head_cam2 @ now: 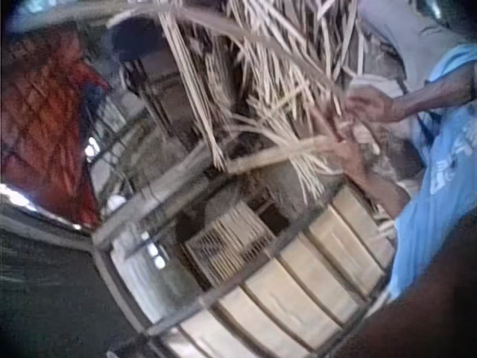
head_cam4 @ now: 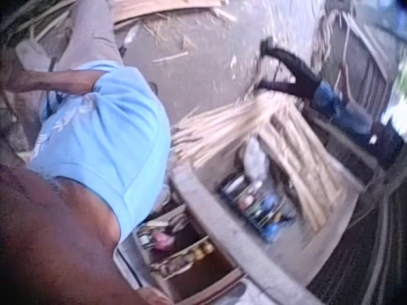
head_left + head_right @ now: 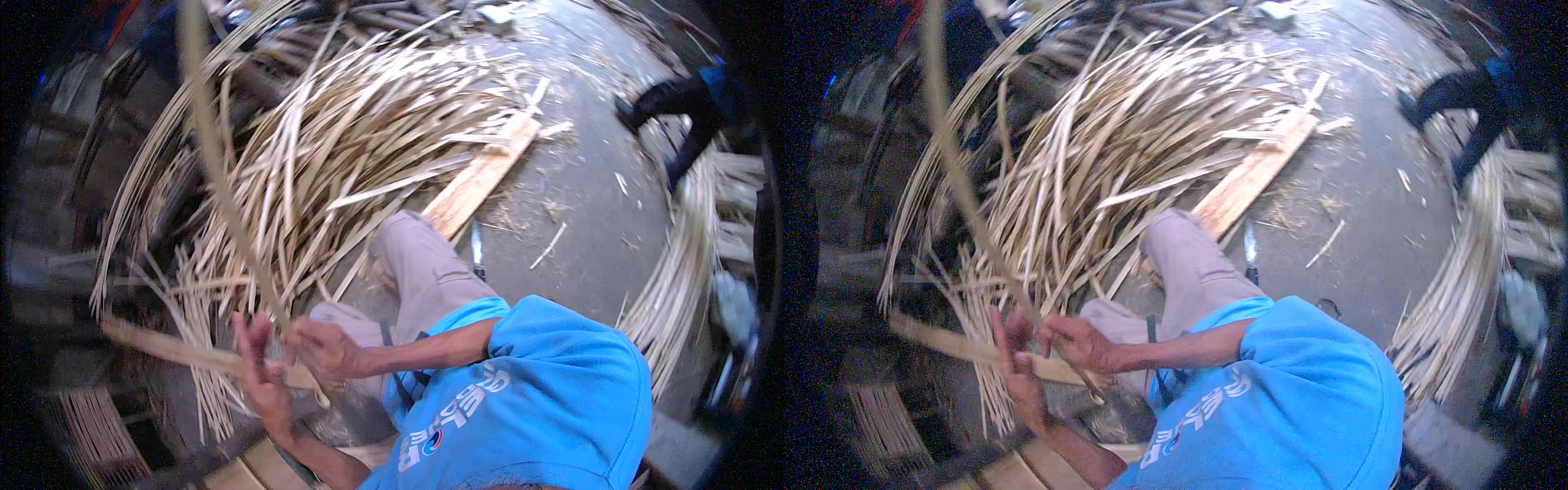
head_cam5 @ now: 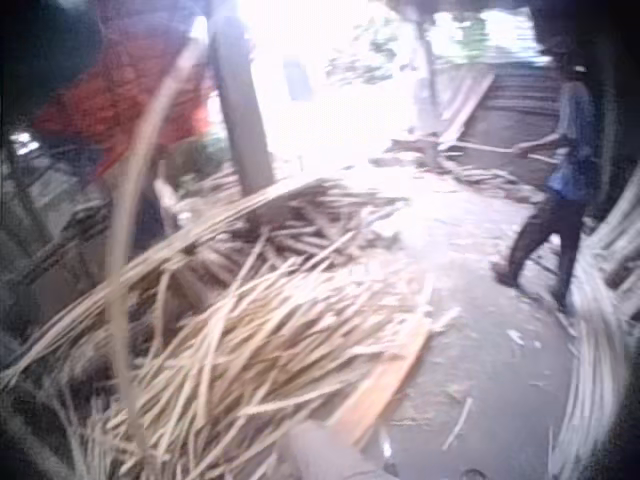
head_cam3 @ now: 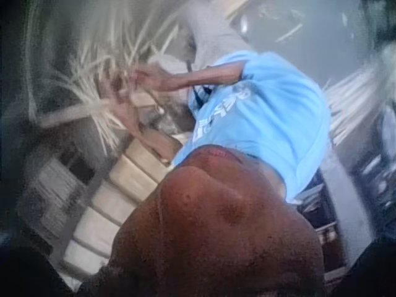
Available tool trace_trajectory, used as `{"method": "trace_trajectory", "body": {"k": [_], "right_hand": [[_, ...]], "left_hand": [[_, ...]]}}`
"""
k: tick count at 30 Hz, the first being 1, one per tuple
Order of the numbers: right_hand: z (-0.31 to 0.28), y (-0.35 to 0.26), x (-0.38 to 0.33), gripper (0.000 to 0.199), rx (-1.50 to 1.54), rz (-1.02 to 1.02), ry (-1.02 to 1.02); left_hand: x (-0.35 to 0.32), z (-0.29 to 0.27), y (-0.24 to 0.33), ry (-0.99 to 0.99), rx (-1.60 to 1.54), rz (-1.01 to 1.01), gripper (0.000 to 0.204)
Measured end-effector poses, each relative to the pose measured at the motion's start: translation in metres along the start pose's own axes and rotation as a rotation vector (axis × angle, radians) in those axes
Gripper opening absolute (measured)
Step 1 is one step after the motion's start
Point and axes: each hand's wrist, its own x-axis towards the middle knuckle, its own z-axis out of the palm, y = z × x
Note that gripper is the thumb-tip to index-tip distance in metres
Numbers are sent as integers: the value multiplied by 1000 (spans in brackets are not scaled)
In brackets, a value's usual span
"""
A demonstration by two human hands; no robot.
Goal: The person sits on the floor and uses a knife to split long bamboo strips into thinner slats. They repeatedly position a strip on a wooden block, strike it with the knife to split it, and then set the resulting slats aside into a growing pile.
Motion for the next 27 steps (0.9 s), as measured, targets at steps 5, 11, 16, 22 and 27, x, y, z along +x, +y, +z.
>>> {"method": "trace_trajectory", "body": {"k": [5, 11, 16, 22, 27], "right_hand": [[-110, -23, 29, 32, 163, 88, 516], [-220, 12, 26, 28, 210, 54, 835], [-315, 78, 4, 22, 374, 307, 1096], [-305, 49, 15, 22, 236, 206, 950], [-350, 41, 27, 27, 219, 296, 905]], "left_hand": [[-74, 59, -109, -263, 243, -452, 56], [-120, 69, -123, -137, 122, -652, 35], [-93, 76, -107, -227, 396, -632, 34], [-74, 64, -120, -164, 359, -417, 32], [-28, 66, -168, -294, 194, -438, 30]]}}
